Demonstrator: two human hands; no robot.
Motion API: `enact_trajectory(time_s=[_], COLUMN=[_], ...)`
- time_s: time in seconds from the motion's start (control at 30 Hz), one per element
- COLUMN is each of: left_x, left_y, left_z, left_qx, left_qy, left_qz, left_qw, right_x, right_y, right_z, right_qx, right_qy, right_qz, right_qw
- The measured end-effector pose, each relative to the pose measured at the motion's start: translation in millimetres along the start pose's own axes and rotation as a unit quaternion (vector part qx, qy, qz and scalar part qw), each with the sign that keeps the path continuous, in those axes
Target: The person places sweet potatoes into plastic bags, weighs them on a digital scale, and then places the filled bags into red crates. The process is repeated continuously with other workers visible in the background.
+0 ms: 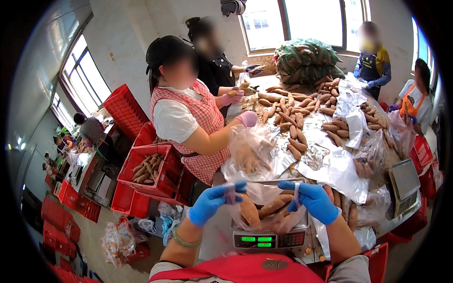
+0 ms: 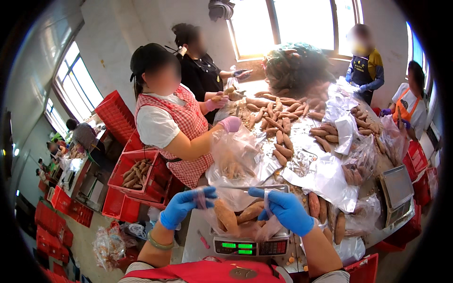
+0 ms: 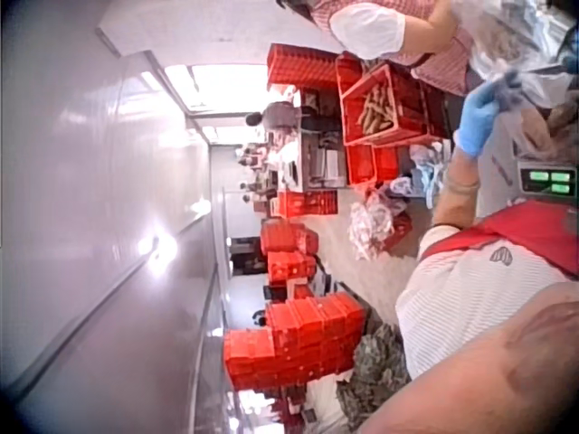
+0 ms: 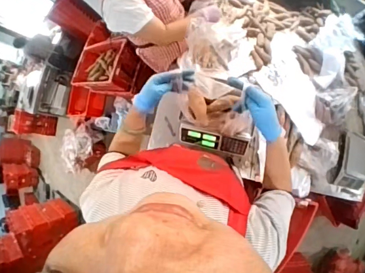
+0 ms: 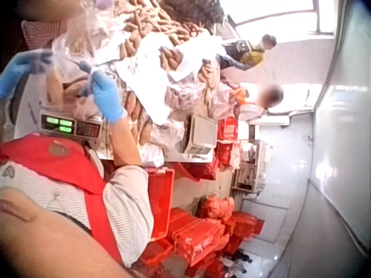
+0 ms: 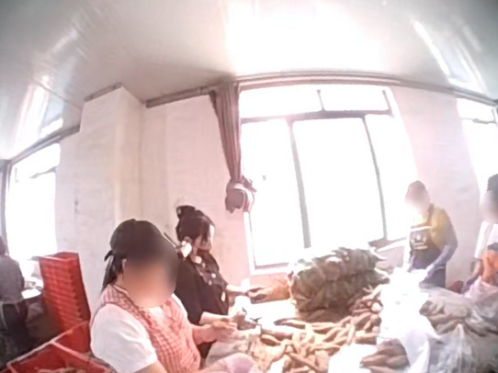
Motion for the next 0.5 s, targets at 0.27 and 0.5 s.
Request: enact_trajectory(time_s=[0.27, 0.5], left_x=[54, 57], left_y=[-28, -58], left_z=[16, 85], left_qx=[-0.114, 0.032], left_qy=[-0.099, -0.315], left_qz=[0.118, 0.174], left_qw=[0.981, 0.933], right_x=[34, 31], right_y=[-16, -10], right_z=[-12, -45], right_qx=[-0.266, -0.283], right_qy=[0.281, 0.277], right_qz=[-0.026, -0.109], right_qw=[0.922, 0.912])
Point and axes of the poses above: each hand's wrist, its own y-axis away from the middle knuckle, its own x-axis out of the palm, z = x × y, the point moved 3 cm from there along -y, towards the middle knuckle, and after that the axes turned 13 degrees about -z, right-handed, at the moved point
